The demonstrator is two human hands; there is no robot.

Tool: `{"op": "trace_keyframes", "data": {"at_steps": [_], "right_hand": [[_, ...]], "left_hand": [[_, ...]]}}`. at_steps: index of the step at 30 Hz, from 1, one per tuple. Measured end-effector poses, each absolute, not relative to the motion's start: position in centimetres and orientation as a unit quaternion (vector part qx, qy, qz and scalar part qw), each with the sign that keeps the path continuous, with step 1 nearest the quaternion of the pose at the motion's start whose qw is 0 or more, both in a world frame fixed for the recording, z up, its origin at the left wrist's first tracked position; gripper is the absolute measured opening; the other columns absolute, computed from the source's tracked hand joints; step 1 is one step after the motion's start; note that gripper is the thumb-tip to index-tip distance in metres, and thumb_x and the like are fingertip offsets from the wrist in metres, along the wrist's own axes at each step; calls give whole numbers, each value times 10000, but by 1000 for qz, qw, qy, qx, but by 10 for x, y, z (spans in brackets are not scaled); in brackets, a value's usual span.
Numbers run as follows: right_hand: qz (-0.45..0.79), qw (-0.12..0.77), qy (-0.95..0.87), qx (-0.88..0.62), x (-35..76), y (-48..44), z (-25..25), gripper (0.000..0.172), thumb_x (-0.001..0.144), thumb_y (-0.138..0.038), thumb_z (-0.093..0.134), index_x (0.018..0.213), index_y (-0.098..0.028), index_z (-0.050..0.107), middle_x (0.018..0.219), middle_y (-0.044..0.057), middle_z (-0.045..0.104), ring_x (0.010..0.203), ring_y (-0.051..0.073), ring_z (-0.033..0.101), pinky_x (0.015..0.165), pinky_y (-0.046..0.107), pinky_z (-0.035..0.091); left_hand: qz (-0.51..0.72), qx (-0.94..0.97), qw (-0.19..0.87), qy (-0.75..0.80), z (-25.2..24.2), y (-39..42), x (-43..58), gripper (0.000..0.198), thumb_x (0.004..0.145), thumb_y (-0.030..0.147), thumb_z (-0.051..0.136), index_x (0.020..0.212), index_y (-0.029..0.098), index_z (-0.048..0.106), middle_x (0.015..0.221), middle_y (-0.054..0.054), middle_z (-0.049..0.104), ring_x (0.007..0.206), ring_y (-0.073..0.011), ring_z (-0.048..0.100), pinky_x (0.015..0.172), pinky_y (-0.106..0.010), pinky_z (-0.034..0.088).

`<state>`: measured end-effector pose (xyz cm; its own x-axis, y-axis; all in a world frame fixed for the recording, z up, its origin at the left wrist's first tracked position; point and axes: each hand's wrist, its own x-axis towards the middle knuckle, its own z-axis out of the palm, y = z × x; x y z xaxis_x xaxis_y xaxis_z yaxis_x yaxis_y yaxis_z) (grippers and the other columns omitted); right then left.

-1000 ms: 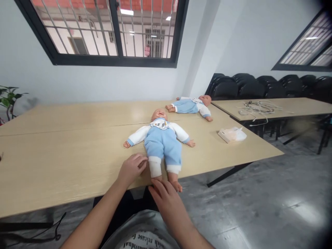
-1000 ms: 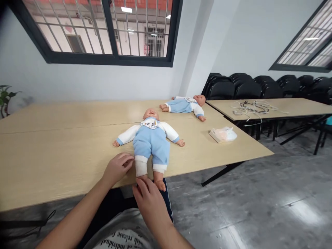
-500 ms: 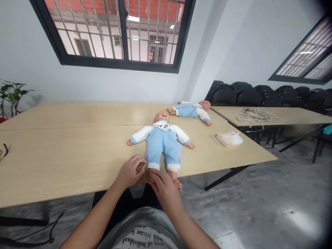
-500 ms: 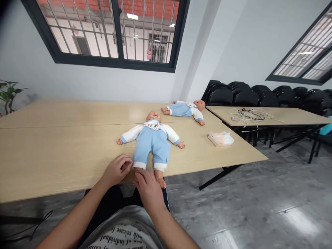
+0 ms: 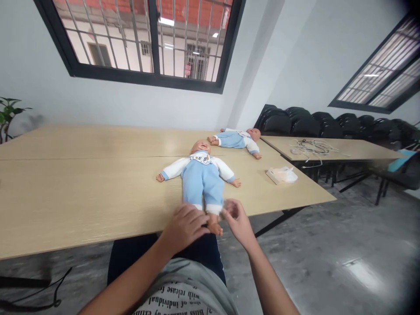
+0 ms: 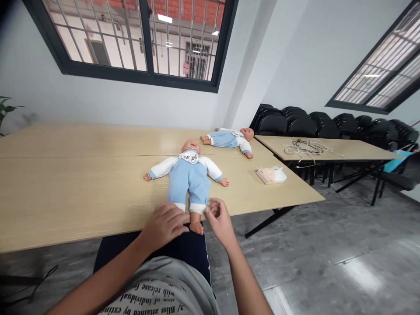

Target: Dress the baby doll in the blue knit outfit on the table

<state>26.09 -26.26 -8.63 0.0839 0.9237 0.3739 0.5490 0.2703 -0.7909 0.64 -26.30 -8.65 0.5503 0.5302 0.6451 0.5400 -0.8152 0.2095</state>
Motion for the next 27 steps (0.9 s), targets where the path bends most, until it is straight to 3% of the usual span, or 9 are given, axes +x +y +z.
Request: {"op": "trace_keyframes", "data": {"at_steps": [3,5,9,15,19,27], "right_hand": [[192,456,-659,-567,265,-256,-106,330,947,-393,632,1208,-193,607,982,81,670,803,219,646,731,379,573],[143,442,-689,-557,261,-257,-110,281,975,-367,600,1192,-194,637,1055,106,677,876,230,651,792,392,565],[86,443,-693,-562,253,-261,-112,218,1021,-334,523,1114,-207,674,996,94,701,857,234,659,809,393,553],[58,418,-715,-558,249,-260,-117,246,999,-297,547,1196,-193,654,974,85,716,802,223,669,786,376,555],[23,430,-716,-550,249,-265,-119,202,999,-254,530,1129,-207,677,924,69,720,758,207,656,769,367,552],[77,441,-744,-496,257,-278,-113,196,990,-196,551,1147,-217,666,906,50,715,746,181,640,719,330,554]], "left_hand": [[-332,-913,-25,-236,-88,-269,33,396,946,500,688,1242,240,646,1182,-62,743,1148,-247,640,1071,-432,456],[-317,-922,-22,-221,-93,-270,44,420,939,441,714,1291,232,622,1214,-69,732,1170,-245,636,1045,-424,474],[-323,-913,15,-248,-104,-269,51,306,989,259,645,1291,218,621,1129,-56,744,1078,-225,658,969,-407,500],[-352,-897,-19,-268,-108,-268,50,115,1026,275,588,1075,214,673,1064,-49,752,971,-213,660,915,-405,506],[-356,-888,-50,-286,-105,-268,49,103,1008,284,620,1065,214,670,1036,-41,748,965,-222,650,899,-409,501],[-392,-875,-76,-273,-102,-266,47,154,1008,296,616,1144,230,642,1135,-46,743,1038,-222,649,953,-406,499]]}}
